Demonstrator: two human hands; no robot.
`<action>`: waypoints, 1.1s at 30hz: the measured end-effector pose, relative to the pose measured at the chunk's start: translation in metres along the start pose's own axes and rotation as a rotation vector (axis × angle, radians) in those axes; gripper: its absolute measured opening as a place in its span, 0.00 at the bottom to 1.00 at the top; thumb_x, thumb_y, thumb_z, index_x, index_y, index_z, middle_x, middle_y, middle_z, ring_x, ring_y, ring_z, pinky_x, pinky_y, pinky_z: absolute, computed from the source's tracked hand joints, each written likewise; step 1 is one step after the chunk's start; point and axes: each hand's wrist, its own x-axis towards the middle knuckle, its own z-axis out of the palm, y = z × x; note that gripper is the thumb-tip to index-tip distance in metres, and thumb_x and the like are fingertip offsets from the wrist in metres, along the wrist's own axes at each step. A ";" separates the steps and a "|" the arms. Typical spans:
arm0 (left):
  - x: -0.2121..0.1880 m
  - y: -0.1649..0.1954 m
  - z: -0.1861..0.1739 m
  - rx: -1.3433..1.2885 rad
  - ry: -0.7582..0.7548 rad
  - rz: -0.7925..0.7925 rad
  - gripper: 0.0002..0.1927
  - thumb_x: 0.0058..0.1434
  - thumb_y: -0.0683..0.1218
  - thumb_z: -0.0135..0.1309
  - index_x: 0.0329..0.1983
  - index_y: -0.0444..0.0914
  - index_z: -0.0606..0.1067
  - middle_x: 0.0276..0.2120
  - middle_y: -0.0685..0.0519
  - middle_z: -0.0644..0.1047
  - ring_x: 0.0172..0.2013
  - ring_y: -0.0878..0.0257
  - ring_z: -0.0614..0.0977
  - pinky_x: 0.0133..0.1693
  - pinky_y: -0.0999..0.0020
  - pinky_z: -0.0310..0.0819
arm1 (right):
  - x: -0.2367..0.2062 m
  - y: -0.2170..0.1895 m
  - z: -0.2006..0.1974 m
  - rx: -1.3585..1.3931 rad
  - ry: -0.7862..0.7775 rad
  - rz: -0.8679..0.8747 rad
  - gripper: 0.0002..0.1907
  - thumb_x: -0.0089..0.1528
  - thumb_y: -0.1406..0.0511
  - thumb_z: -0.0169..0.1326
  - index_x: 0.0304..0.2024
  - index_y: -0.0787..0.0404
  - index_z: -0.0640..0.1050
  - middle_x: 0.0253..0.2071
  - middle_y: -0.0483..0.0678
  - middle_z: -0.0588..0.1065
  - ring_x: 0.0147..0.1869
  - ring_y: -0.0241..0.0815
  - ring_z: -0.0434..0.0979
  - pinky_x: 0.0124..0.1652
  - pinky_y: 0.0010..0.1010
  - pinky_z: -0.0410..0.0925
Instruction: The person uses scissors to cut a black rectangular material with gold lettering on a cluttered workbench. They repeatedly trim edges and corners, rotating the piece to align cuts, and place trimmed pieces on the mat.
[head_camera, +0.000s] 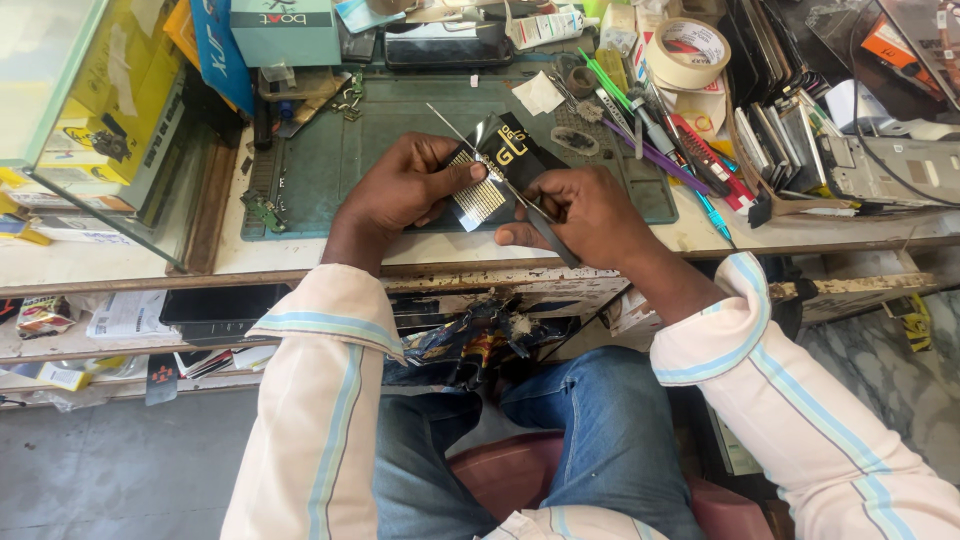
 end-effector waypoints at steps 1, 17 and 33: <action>0.000 0.000 0.000 0.001 0.003 -0.007 0.10 0.66 0.46 0.60 0.38 0.33 0.82 0.16 0.59 0.74 0.13 0.76 0.62 0.15 0.74 0.48 | 0.001 0.001 0.000 0.002 0.002 -0.010 0.26 0.50 0.47 0.72 0.31 0.62 0.83 0.16 0.40 0.70 0.20 0.29 0.65 0.24 0.25 0.58; 0.001 0.002 0.004 0.034 -0.008 0.027 0.12 0.70 0.48 0.56 0.42 0.33 0.80 0.20 0.58 0.75 0.15 0.74 0.63 0.17 0.75 0.53 | -0.001 0.001 -0.003 -0.015 0.053 -0.034 0.26 0.50 0.48 0.74 0.31 0.64 0.84 0.16 0.40 0.68 0.21 0.29 0.63 0.24 0.25 0.57; 0.008 -0.002 0.006 -0.015 0.007 -0.036 0.15 0.74 0.49 0.48 0.40 0.33 0.78 0.19 0.58 0.72 0.14 0.72 0.61 0.17 0.73 0.53 | 0.004 0.002 -0.007 0.038 0.008 0.036 0.27 0.49 0.47 0.73 0.34 0.62 0.85 0.17 0.40 0.73 0.20 0.28 0.67 0.24 0.23 0.60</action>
